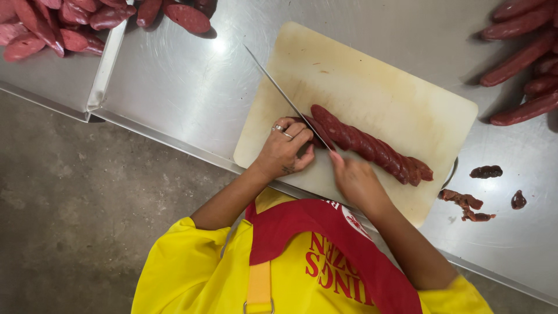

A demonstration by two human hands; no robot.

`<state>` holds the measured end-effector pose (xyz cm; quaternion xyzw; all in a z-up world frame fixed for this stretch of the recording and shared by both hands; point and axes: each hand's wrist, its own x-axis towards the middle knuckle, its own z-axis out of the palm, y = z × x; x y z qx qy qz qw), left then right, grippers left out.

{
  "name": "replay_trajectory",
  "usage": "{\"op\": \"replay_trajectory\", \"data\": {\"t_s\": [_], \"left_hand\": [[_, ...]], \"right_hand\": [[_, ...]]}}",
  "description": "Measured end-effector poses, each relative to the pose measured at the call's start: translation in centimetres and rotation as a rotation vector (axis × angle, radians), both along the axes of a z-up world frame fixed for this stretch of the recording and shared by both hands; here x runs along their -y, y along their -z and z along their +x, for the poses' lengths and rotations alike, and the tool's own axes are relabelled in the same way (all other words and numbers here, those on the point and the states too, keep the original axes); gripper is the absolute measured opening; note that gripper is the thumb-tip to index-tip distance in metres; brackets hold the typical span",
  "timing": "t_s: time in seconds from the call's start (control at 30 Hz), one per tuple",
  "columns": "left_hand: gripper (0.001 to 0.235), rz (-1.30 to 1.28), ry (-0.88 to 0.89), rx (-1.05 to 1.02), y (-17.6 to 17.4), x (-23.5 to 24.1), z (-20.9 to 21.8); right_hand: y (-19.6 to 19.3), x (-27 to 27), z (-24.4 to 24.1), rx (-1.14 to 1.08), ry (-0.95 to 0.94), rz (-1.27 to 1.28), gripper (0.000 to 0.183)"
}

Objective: The person slices a large amount of sausages one by one on a cutting board using a knife, moving the sliced pieces onto a tray and picking up new ones from a pile.

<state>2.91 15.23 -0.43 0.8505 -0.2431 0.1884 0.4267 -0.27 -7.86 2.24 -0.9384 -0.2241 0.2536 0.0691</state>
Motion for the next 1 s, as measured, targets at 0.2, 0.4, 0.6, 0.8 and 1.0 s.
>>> {"op": "replay_trajectory", "data": {"t_s": [0.2, 0.4, 0.6, 0.8, 1.0], "left_hand": [[0.030, -0.102, -0.048, -0.010, 0.2, -0.3, -0.4], [0.028, -0.113, -0.100, -0.018, -0.3, -0.1, -0.4], [0.029, -0.101, -0.093, 0.000, -0.2, 0.1, -0.1], [0.028, -0.103, -0.106, 0.015, 0.2, 0.0, -0.4], [0.029, -0.052, -0.174, 0.011, 0.5, 0.5, -1.5]], "right_hand": [[-2.7, -3.7, 3.4, -0.222, 0.584, 0.192, 0.065], [-8.5, 3.9, -6.5, -0.215, 0.615, 0.168, 0.058], [-6.8, 5.0, -7.6, -0.184, 0.452, 0.129, 0.046], [-0.7, -3.5, 0.9, -0.009, 0.352, 0.275, 0.055], [2.1, -2.0, 1.7, 0.070, 0.193, 0.271, 0.055]]}}
